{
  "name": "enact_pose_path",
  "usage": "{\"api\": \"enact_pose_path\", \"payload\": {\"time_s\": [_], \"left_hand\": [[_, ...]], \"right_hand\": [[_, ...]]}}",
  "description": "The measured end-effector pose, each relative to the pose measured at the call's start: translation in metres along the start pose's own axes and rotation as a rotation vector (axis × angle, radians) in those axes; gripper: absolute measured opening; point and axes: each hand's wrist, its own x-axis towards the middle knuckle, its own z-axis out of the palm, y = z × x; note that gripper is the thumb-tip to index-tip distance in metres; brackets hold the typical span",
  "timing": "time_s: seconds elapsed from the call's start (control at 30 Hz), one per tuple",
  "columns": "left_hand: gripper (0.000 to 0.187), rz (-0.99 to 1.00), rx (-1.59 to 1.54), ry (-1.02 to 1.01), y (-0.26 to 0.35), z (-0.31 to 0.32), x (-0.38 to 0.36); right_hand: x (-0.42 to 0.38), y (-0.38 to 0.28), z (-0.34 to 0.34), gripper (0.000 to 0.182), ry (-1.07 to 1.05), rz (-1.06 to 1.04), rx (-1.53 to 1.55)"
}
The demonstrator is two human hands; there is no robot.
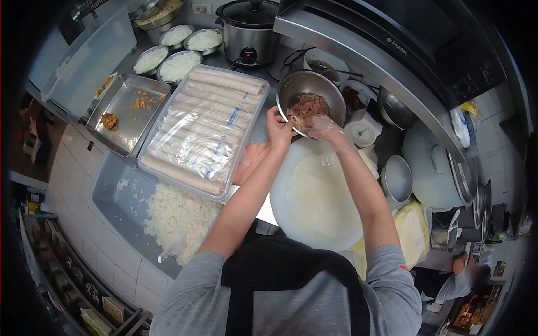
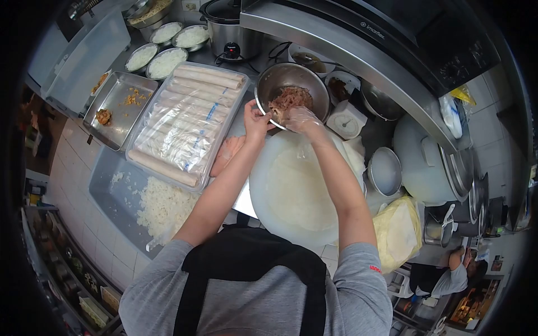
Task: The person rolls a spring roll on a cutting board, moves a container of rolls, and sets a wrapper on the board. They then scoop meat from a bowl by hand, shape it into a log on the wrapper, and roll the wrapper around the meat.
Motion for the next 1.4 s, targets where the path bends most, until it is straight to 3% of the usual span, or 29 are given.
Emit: {"api": "enact_pose_path", "payload": {"time_s": [0.1,0.2,0.3,0.33,0.5,0.53,0.6,0.67,0.7,0.8,0.9,1.0,1.17,1.3,1.4], "left_hand": [[0.05,0.011,0.014,0.008,-0.002,0.003,0.001],[0.051,0.0,0.015,0.014,0.0,0.001,0.003],[0.053,-0.029,-0.005,0.014,-0.001,-0.003,0.009],[0.053,-0.023,-0.007,0.009,-0.002,-0.005,0.01],[0.058,-0.016,0.029,0.017,0.0,-0.009,0.003],[0.062,-0.019,0.018,0.009,0.0,-0.012,-0.002],[0.063,-0.004,0.016,-0.018,-0.006,-0.022,-0.008],[0.064,-0.02,0.025,-0.032,-0.006,-0.03,-0.021],[0.065,-0.018,0.046,-0.041,-0.004,-0.032,-0.028],[0.065,-0.004,0.113,-0.075,-0.005,-0.041,-0.049],[0.064,0.036,0.204,-0.122,-0.012,-0.053,-0.064],[0.063,0.08,0.271,-0.16,-0.018,-0.058,-0.074],[0.062,0.095,0.296,-0.171,-0.014,-0.065,-0.085],[0.059,0.115,0.315,-0.188,-0.023,-0.066,-0.086],[0.058,0.142,0.304,-0.214,-0.023,-0.064,-0.087]], "right_hand": [[0.015,0.0,0.0,0.03,-0.057,0.093,-0.027],[0.021,0.018,-0.025,0.026,-0.297,-0.188,0.426],[-0.013,0.015,-0.043,0.033,-0.124,-0.101,1.285],[-0.011,0.014,-0.049,0.043,-0.118,-0.078,1.437],[-0.047,0.013,-0.1,0.04,0.249,-0.116,1.611],[-0.047,0.023,-0.107,0.039,0.341,-0.158,1.67],[-0.023,0.093,-0.119,0.038,-0.114,-0.696,1.985],[-0.046,0.126,-0.125,0.038,0.072,-0.771,2.116],[-0.073,0.124,-0.128,0.038,0.504,-0.543,2.081],[-0.105,0.116,-0.143,0.042,1.04,-0.073,1.858],[-0.097,0.202,-0.118,0.046,0.937,0.099,0.356],[-0.103,0.151,-0.125,0.042,0.727,0.389,-0.193],[-0.091,0.171,-0.126,0.035,0.346,0.1,0.076],[-0.091,0.18,-0.127,0.036,0.346,0.129,0.029],[-0.115,0.138,-0.134,0.038,0.417,0.253,-0.12]]}}
